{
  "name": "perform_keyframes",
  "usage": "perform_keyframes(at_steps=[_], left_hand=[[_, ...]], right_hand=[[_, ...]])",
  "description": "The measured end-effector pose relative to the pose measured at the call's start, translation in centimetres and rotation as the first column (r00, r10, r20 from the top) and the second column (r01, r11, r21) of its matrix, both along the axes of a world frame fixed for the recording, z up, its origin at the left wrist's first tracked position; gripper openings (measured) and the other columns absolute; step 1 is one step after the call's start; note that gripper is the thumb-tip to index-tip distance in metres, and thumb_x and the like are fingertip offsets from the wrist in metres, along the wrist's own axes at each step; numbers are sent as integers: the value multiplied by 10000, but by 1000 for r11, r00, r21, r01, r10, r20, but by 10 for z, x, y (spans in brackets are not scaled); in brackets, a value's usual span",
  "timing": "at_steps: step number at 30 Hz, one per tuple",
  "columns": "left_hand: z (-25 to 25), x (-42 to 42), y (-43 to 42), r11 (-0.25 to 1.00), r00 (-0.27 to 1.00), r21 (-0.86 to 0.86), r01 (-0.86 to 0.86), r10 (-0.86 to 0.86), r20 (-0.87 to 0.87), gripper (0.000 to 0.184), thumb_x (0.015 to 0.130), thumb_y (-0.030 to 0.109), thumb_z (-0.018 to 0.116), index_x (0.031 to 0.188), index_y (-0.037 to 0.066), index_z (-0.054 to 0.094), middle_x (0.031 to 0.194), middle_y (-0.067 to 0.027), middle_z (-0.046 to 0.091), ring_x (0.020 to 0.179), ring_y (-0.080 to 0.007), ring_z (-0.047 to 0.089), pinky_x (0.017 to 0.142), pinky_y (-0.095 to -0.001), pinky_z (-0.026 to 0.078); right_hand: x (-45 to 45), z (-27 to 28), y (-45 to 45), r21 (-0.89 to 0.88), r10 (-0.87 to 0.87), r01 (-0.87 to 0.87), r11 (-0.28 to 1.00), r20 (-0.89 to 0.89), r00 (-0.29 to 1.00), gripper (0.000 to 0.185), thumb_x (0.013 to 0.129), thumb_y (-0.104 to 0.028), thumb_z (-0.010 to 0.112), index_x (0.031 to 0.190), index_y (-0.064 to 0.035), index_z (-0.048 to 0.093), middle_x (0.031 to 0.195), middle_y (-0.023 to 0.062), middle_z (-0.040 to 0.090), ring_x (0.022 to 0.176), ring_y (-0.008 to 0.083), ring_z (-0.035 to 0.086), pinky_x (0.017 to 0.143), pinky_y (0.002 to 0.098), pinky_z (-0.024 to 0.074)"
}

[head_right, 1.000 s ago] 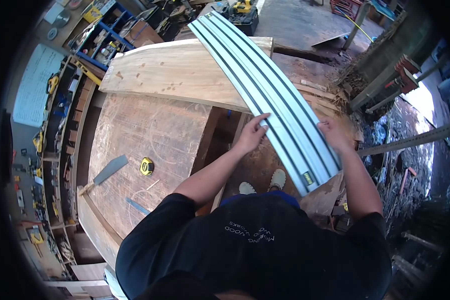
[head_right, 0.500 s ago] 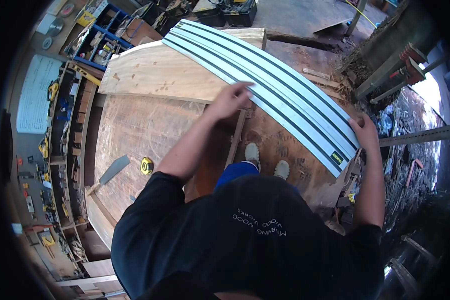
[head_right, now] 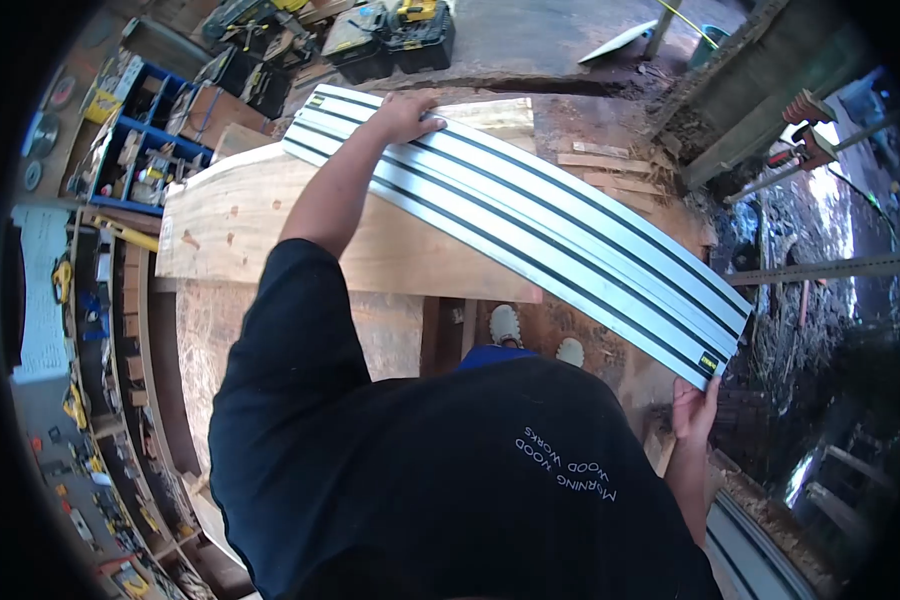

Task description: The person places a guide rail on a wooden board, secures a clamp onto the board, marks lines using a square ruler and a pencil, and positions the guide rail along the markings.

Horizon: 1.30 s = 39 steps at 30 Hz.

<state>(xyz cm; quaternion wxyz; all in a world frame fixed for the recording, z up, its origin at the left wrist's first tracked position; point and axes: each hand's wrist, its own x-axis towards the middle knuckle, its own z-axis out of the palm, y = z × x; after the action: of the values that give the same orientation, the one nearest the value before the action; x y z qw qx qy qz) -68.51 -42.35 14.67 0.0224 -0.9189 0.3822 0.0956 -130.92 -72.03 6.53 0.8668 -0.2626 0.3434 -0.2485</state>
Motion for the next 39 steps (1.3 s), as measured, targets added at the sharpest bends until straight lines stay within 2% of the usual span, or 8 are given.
perform_keyframes(at_steps=[2,6,12,20,23,29,34,39], left_hand=[[-8,23,1,986,988,-78,150,-152,-27,551,821,556,591,1088,73,571,1036,-170,636,1018,-331,591,973,-463,370],[-19,62,-2,947,957,-205,248,-273,-102,507,752,499,711,963,68,545,902,-156,616,879,-323,593,731,-396,466],[0,36,14,922,964,-314,226,-258,-64,557,753,496,709,1045,44,566,998,-181,578,1005,-363,561,836,-417,450],[123,-67,28,944,984,-286,167,-177,-7,417,801,405,661,794,-4,579,781,-166,548,744,-339,547,668,-399,429],[155,-118,32,919,993,-379,107,-81,84,419,822,396,652,764,-8,553,717,-146,524,675,-297,515,634,-361,412],[188,-230,25,652,991,-747,-134,73,-114,352,941,315,555,740,33,490,661,56,420,642,-42,350,545,-226,283],[188,-296,-2,491,918,-825,-279,390,-79,399,947,306,524,636,86,405,594,72,336,582,-40,287,491,-253,214],[139,-289,-40,136,883,-940,-313,405,-235,302,955,291,553,839,28,642,711,66,525,649,-36,394,572,-209,321]], right_hand=[[10,0,7,-29,-211,212,977,44,976,406,941,-204,552,1299,-42,450,1270,103,558,1141,246,562,996,410,458],[29,8,7,-101,-390,385,917,-41,920,382,954,-226,532,1279,-37,465,1272,95,549,1163,206,539,1005,370,448],[61,15,-32,-133,-503,496,858,-20,864,408,968,-327,482,1271,-53,476,1242,76,557,1136,208,546,984,372,459],[132,67,-161,-109,-521,536,837,138,842,471,984,-383,422,1274,-14,462,1255,94,545,1129,235,546,970,396,459],[169,145,-206,-50,-454,497,866,337,825,527,1004,-410,317,1398,-60,328,1421,106,389,1294,250,397,1075,395,362],[263,293,-292,-150,-33,276,949,825,564,368,1011,-286,349,1282,-61,454,1280,76,530,1166,241,515,1022,416,411],[340,412,-246,-201,136,91,975,871,472,455,1002,-365,364,1215,17,494,1188,129,577,1092,249,572,911,365,496],[419,390,-167,-441,444,-108,891,796,412,532,988,-420,370,1290,13,438,1233,155,551,1101,276,566,958,384,461]])
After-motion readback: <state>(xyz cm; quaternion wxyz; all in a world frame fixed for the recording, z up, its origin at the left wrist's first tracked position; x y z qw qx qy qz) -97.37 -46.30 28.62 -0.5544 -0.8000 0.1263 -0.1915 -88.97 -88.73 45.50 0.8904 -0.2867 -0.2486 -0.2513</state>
